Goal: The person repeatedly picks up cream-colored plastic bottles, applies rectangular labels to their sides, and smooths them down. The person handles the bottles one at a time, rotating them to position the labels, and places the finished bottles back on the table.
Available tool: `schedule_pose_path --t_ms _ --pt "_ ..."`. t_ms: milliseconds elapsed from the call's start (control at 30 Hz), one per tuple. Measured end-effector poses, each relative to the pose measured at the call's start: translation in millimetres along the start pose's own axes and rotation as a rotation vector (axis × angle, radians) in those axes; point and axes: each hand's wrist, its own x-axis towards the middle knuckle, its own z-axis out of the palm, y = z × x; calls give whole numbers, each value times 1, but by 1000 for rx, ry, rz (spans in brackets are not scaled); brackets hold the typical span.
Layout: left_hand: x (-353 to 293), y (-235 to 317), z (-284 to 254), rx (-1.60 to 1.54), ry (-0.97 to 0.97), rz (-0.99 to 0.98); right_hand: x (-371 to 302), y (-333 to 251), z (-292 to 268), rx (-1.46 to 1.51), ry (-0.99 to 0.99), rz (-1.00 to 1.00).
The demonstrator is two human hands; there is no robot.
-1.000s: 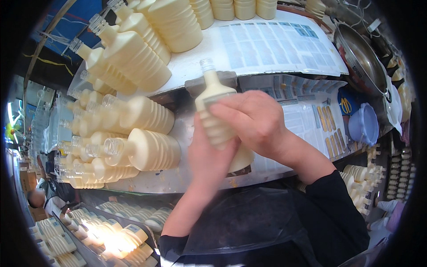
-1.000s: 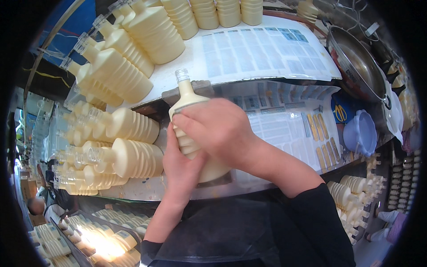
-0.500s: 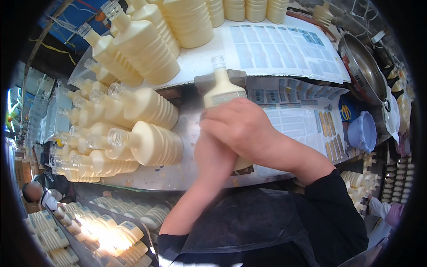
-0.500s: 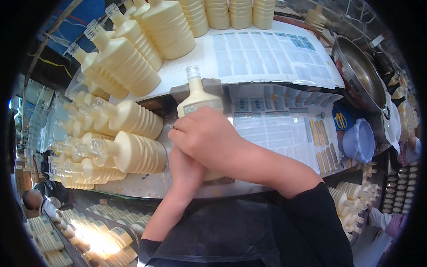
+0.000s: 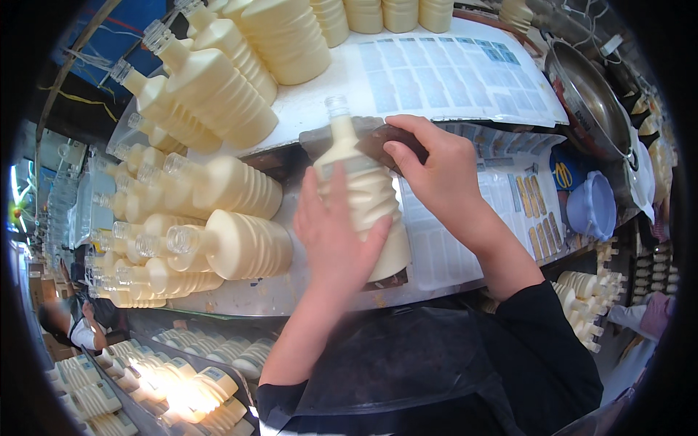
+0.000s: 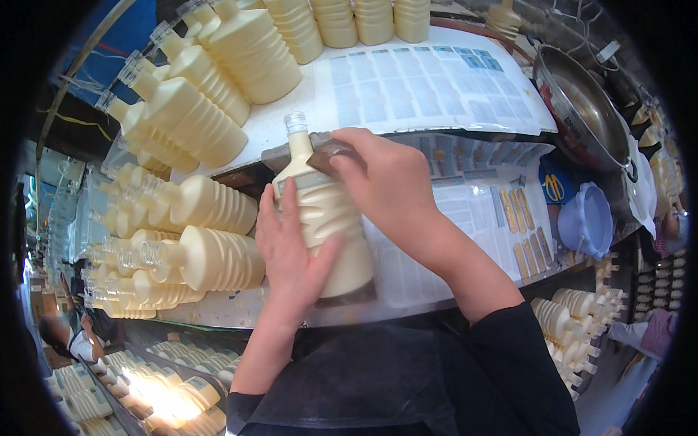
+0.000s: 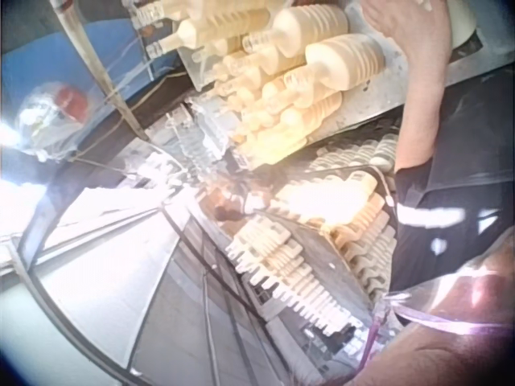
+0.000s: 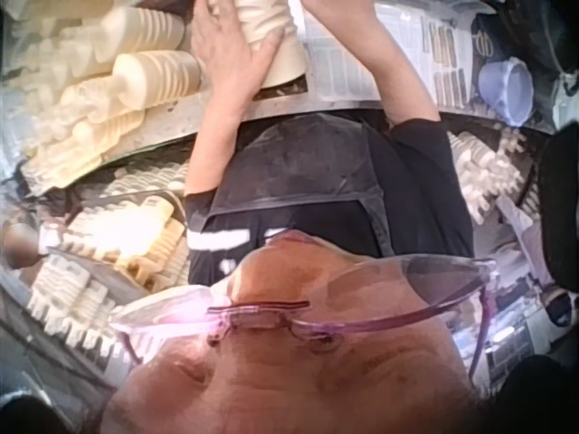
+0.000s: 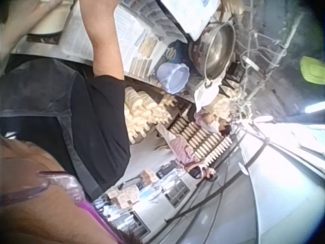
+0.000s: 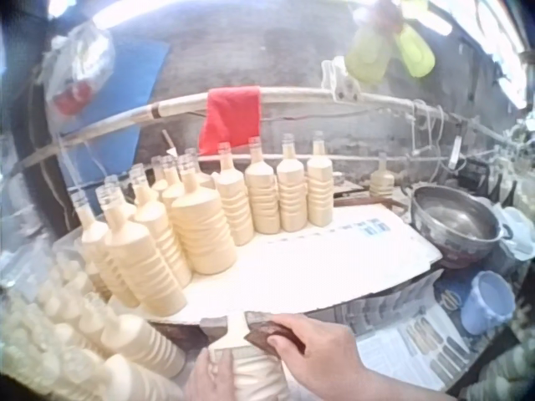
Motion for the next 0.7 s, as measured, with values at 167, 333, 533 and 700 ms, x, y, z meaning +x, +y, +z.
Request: schedule_pose_path --t_ms 167,333,533,700 --pt "-1 -1 4 10 10 -41 -7 14 1 18 -21 51" --pt "-1 -5 6 -35 3 -70 1 29 -10 -180 -14 95" --pt "-3 -1 6 54 67 -45 26 -7 13 331 94 155" --pt "-2 9 -5 188 52 29 34 -19 32 5 -67 41"
